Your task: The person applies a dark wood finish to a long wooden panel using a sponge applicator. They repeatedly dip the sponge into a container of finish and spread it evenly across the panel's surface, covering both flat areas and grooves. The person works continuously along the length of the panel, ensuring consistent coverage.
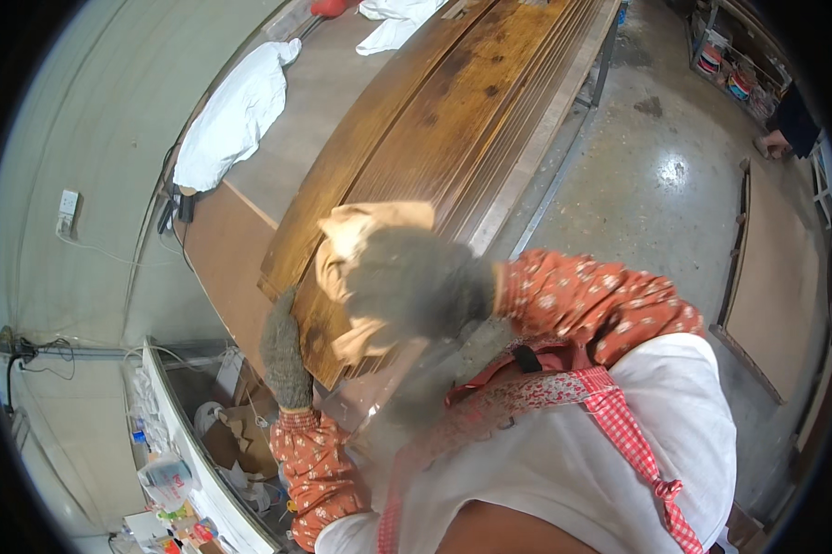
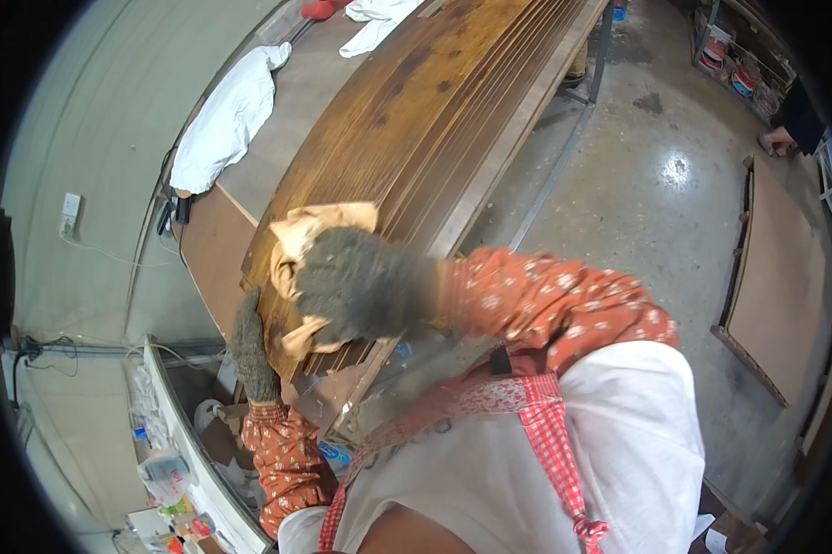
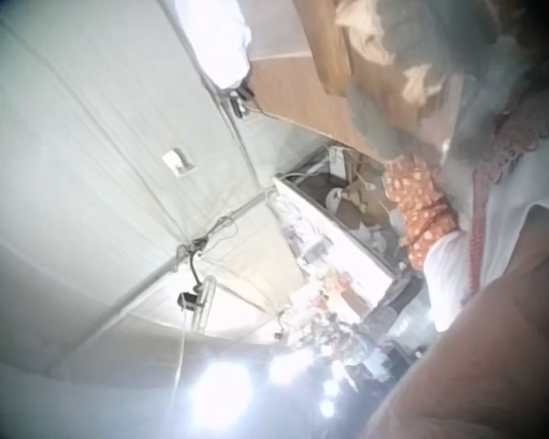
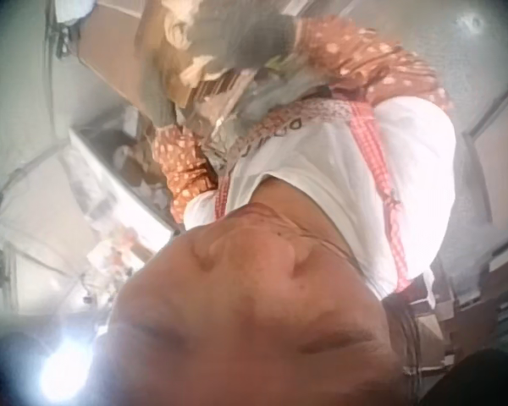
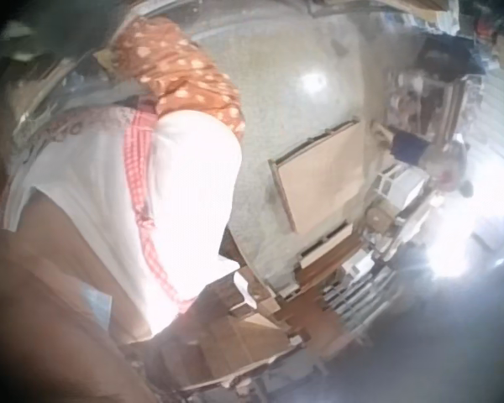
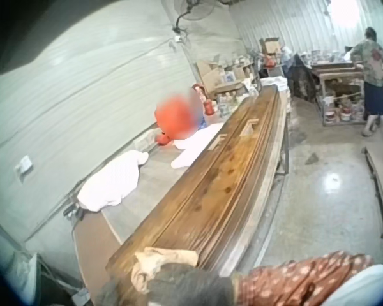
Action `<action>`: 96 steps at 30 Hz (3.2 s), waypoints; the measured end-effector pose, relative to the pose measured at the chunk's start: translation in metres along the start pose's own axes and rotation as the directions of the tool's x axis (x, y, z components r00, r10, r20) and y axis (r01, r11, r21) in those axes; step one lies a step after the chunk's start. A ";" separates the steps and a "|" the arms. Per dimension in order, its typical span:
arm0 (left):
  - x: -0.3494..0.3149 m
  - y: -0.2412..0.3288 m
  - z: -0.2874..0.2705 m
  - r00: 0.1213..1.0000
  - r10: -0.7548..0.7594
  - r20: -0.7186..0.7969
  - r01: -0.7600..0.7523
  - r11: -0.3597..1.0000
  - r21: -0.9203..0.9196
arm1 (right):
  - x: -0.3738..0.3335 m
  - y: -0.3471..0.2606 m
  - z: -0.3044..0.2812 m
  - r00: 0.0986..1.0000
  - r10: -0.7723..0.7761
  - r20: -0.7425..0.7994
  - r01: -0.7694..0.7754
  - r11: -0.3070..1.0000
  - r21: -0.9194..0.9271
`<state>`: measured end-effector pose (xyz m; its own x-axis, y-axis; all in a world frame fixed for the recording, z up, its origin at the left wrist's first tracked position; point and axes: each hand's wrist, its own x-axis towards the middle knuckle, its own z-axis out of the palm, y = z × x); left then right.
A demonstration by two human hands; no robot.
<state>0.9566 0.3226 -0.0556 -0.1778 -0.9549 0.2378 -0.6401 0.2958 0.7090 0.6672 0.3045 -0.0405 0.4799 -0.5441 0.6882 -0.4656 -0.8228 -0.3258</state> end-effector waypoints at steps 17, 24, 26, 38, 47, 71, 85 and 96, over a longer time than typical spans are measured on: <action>0.164 0.159 0.121 0.831 0.006 0.557 0.015 0.999 -0.033 | -0.063 0.203 -0.107 0.884 -0.075 -0.461 -0.244 0.768 -0.592; 0.215 0.194 0.176 0.801 0.343 0.491 -0.509 0.821 0.257 | -0.071 0.280 -0.182 0.858 0.233 -0.458 -0.300 0.951 -0.078; 0.212 0.199 0.174 0.814 0.234 0.532 -0.434 0.854 0.288 | -0.080 0.336 -0.216 0.787 0.381 -0.486 -0.404 0.913 0.062; 0.212 0.199 0.168 0.826 0.248 0.507 -0.441 0.845 0.304 | -0.073 0.270 -0.111 0.907 0.090 -0.411 -0.177 0.968 -0.177; 0.228 0.203 0.169 0.788 0.170 0.592 -0.452 0.813 0.368 | -0.114 0.445 -0.272 0.830 0.173 -0.530 -0.501 0.648 -0.574; 0.434 0.318 0.375 0.652 0.296 0.698 -0.619 0.740 0.264 | -0.142 0.624 -0.386 0.673 0.398 -0.623 -0.695 0.630 -0.347; 0.498 0.359 0.459 0.703 0.317 0.637 -0.587 0.764 0.267 | -0.140 0.625 -0.409 0.953 0.097 -0.286 -0.260 0.745 -0.614; 0.527 0.368 0.524 0.836 0.248 0.489 -0.480 0.763 0.433 | -0.150 0.650 -0.343 0.917 -0.112 -0.384 0.070 0.990 -0.123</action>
<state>0.2363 -0.0854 -0.0173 -0.6734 -0.7376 0.0499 -0.7265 0.6728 0.1397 0.0375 -0.0923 -0.1327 0.2070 -0.3434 0.9161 -0.5191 -0.8323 -0.1947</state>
